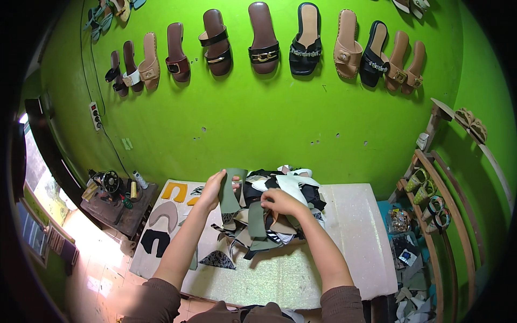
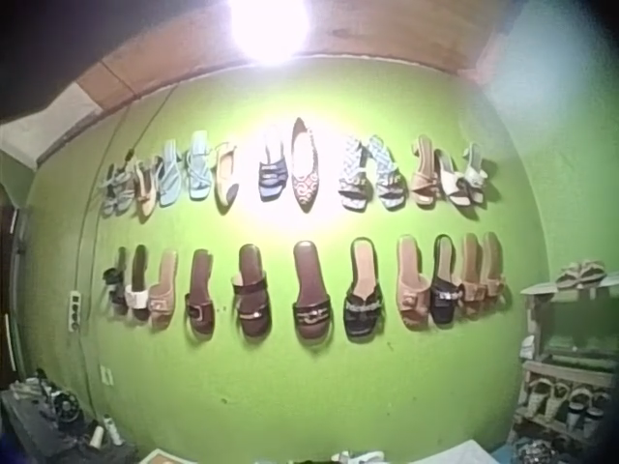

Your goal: Sorting and arranging cut fabric and leather components for footwear on a workshop table.

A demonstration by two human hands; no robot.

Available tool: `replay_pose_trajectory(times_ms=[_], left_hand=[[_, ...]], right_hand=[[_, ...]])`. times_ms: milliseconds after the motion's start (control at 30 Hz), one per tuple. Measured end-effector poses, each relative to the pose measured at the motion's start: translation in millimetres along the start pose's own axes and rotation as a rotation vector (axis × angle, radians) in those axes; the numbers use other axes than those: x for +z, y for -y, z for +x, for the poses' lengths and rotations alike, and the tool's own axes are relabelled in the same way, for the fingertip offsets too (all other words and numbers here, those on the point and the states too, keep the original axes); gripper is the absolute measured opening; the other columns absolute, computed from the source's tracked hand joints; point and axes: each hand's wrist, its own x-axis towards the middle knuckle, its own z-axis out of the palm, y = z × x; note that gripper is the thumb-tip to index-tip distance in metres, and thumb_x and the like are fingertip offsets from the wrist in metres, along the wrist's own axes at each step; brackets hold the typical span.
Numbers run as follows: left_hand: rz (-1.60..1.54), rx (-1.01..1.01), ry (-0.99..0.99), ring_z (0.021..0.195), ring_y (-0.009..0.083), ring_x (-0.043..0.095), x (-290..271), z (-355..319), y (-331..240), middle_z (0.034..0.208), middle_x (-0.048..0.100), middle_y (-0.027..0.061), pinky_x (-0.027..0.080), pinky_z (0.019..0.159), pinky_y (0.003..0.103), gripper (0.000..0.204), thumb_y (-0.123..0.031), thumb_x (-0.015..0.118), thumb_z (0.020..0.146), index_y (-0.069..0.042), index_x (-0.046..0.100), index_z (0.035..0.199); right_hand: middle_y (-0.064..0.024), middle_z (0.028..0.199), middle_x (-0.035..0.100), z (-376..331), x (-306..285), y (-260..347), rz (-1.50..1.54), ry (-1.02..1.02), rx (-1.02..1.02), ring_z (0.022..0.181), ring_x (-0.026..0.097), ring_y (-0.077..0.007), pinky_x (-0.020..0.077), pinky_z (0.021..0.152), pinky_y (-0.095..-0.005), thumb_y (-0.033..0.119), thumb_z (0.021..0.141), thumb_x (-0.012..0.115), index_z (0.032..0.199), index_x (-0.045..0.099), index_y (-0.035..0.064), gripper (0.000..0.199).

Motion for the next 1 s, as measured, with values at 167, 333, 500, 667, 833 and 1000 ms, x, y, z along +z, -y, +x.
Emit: replay_pose_trajectory(times_ms=[167, 333, 500, 667, 833, 1000], left_hand=[[-0.003, -0.016, 0.023, 0.083, 0.0195, 0.061, 2.0, -3.6, -4.9, 0.101, 0.061, 0.0140, 0.052, 0.072, 0.031, 0.040, -0.029, 0.033, 0.099, 0.003, 0.047, 0.117], [0.014, 0.009, 0.095, 0.084, 0.0179, 0.061, 6.6, 0.2, -12.1, 0.102, 0.061, 0.0133, 0.051, 0.072, 0.030, 0.044, -0.033, 0.032, 0.099, 0.004, 0.047, 0.118], [0.006, 0.042, 0.135, 0.085, 0.0183, 0.061, 19.8, -9.2, -16.9, 0.104, 0.062, 0.0137, 0.050, 0.076, 0.031, 0.054, -0.044, 0.029, 0.097, 0.003, 0.050, 0.115], [0.170, -0.029, 0.200, 0.085, 0.0116, 0.058, 6.7, -5.7, -6.5, 0.099, 0.060, 0.0052, 0.047, 0.078, 0.029, 0.061, -0.057, 0.024, 0.094, -0.006, 0.056, 0.109], [0.110, 0.038, 0.346, 0.089, 0.0108, 0.056, 22.2, -32.0, -21.0, 0.101, 0.059, 0.0045, 0.046, 0.081, 0.029, 0.046, -0.048, 0.036, 0.095, -0.007, 0.053, 0.109], [0.184, 0.110, 0.432, 0.076, 0.0089, 0.058, 20.3, -33.6, -16.4, 0.088, 0.059, 0.0002, 0.049, 0.071, 0.023, 0.020, -0.020, 0.051, 0.094, -0.005, 0.052, 0.106]], right_hand=[[-0.0080, 0.087, 0.058, -6.7, -25.0, 24.9, 0.413, -0.263, -0.049, 0.082, 0.056, -0.0180, 0.0433, 0.077, -0.0289, 0.021, 0.087, 0.057, 0.096, 0.057, 0.0034, 0.020], [-0.0040, 0.080, 0.062, -6.0, -51.1, 69.0, 0.237, -0.392, -0.136, 0.071, 0.054, -0.0124, 0.0440, 0.067, -0.0268, 0.020, 0.088, 0.057, 0.096, 0.060, 0.0045, 0.018], [-0.0028, 0.083, 0.065, -5.3, -54.6, 87.9, 0.293, -0.316, -0.185, 0.072, 0.054, -0.0101, 0.0446, 0.067, -0.0252, 0.020, 0.088, 0.058, 0.095, 0.064, 0.0053, 0.017], [-0.0055, 0.084, 0.067, 8.3, -50.0, 100.7, 0.346, -0.228, -0.169, 0.078, 0.059, -0.0101, 0.0461, 0.070, -0.0253, 0.022, 0.087, 0.060, 0.094, 0.064, 0.0025, 0.021], [-0.0073, 0.077, 0.065, 20.0, -39.9, 81.6, 0.237, -0.306, -0.066, 0.070, 0.058, -0.0110, 0.0451, 0.064, -0.0252, 0.022, 0.087, 0.060, 0.092, 0.062, 0.0012, 0.021], [-0.0077, 0.073, 0.062, 21.6, -27.9, 77.6, 0.196, -0.412, -0.135, 0.065, 0.056, -0.0169, 0.0439, 0.062, -0.0283, 0.025, 0.085, 0.061, 0.090, 0.061, 0.0015, 0.024]])
